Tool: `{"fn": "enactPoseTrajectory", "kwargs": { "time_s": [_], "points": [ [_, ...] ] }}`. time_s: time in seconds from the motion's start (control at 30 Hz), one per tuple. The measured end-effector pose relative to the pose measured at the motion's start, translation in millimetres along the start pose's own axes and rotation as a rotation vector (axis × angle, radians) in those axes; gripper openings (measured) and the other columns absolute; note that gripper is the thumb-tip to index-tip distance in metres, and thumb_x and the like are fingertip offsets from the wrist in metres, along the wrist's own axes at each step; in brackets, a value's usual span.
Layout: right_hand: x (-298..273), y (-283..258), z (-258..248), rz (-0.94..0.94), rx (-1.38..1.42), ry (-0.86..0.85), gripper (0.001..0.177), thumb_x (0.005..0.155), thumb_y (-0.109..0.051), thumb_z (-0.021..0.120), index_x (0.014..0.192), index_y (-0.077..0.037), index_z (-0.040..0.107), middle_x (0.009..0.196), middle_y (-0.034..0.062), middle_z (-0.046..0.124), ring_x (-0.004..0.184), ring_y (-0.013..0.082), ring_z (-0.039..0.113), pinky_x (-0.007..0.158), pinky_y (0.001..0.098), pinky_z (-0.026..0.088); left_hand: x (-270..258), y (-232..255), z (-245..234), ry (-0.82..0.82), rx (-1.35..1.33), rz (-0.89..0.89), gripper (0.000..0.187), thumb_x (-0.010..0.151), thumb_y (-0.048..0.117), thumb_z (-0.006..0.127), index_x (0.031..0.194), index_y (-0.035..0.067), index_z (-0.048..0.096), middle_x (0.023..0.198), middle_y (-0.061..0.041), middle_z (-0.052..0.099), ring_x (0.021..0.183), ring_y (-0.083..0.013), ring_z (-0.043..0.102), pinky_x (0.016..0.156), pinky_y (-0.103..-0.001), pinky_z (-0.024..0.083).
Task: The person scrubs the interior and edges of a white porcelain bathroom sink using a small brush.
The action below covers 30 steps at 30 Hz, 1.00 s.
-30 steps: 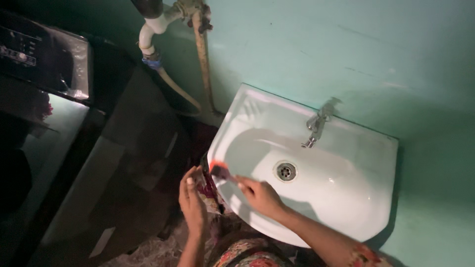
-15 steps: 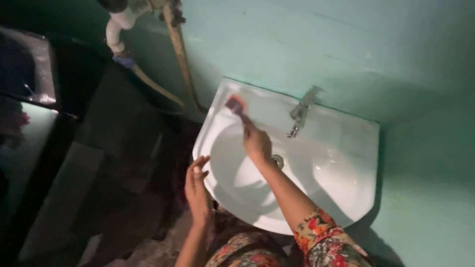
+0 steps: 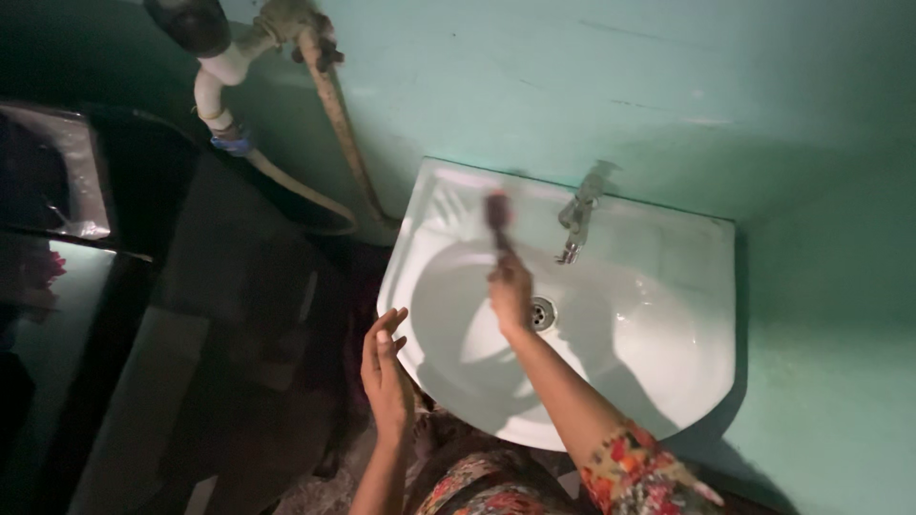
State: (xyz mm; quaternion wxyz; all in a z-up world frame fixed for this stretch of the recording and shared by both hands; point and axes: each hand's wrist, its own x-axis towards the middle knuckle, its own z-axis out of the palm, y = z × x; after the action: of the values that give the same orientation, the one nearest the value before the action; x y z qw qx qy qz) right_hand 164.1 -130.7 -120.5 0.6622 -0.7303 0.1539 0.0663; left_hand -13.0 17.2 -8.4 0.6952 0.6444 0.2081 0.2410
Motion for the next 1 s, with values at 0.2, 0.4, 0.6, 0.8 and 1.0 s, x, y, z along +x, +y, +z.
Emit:
{"fn": "enactPoseTrajectory", "kwargs": {
  "time_s": [0.2,0.4,0.6,0.8,1.0],
  "points": [
    [1,0,34,-0.552,-0.441,-0.034,0.039,0.101,-0.024,0.060,0.138,-0.016,0.067,0.099,0.0262,0.072,0.089,0.0441,0.069,0.072,0.0470,0.054,2,10,-1,0.018,0.055,-0.017,0.057,0.108,0.046,0.037,0.136,0.002,0.060,0.138,-0.016,0.065,0.133,-0.0272,0.058,0.110,-0.043,0.045],
    [22,-14,-60,-0.444,-0.522,0.224,0.040,0.102,-0.023,0.056,0.140,-0.019,0.065,0.087,0.0261,0.068,0.080,0.0465,0.068,0.067,0.0514,0.050,4,5,13,-0.034,0.002,-0.024,0.056,0.108,0.046,0.039,0.136,0.001,0.060,0.138,-0.017,0.066,0.133,-0.0282,0.058,0.109,-0.043,0.045],
    [-5,25,-131,-0.403,-0.534,0.245,0.037,0.102,-0.023,0.058,0.137,-0.012,0.067,0.090,0.0261,0.070,0.077,0.0436,0.068,0.067,0.0455,0.054,4,0,32,-0.091,0.046,-0.048,0.056,0.108,0.046,0.037,0.135,0.003,0.060,0.138,-0.015,0.067,0.132,-0.0276,0.059,0.108,-0.041,0.047],
    [-1,5,-207,-0.201,-0.151,0.303,0.050,0.098,-0.013,0.052,0.146,-0.019,0.065,0.074,0.0071,0.057,0.050,0.0137,0.046,0.044,0.0330,0.039,8,1,39,-0.136,0.027,-0.035,0.056,0.108,0.047,0.037,0.135,0.004,0.060,0.138,-0.016,0.066,0.133,-0.0288,0.059,0.108,-0.042,0.046],
    [9,-74,-171,0.277,0.256,0.139,0.040,0.101,-0.038,0.051,0.138,-0.026,0.060,0.058,-0.0037,0.039,0.037,0.0095,0.027,0.032,0.0280,0.018,0,4,47,-0.148,0.057,-0.038,0.058,0.107,0.050,0.036,0.132,0.004,0.062,0.137,-0.016,0.066,0.134,-0.0293,0.058,0.109,-0.043,0.046]
  ]
}}
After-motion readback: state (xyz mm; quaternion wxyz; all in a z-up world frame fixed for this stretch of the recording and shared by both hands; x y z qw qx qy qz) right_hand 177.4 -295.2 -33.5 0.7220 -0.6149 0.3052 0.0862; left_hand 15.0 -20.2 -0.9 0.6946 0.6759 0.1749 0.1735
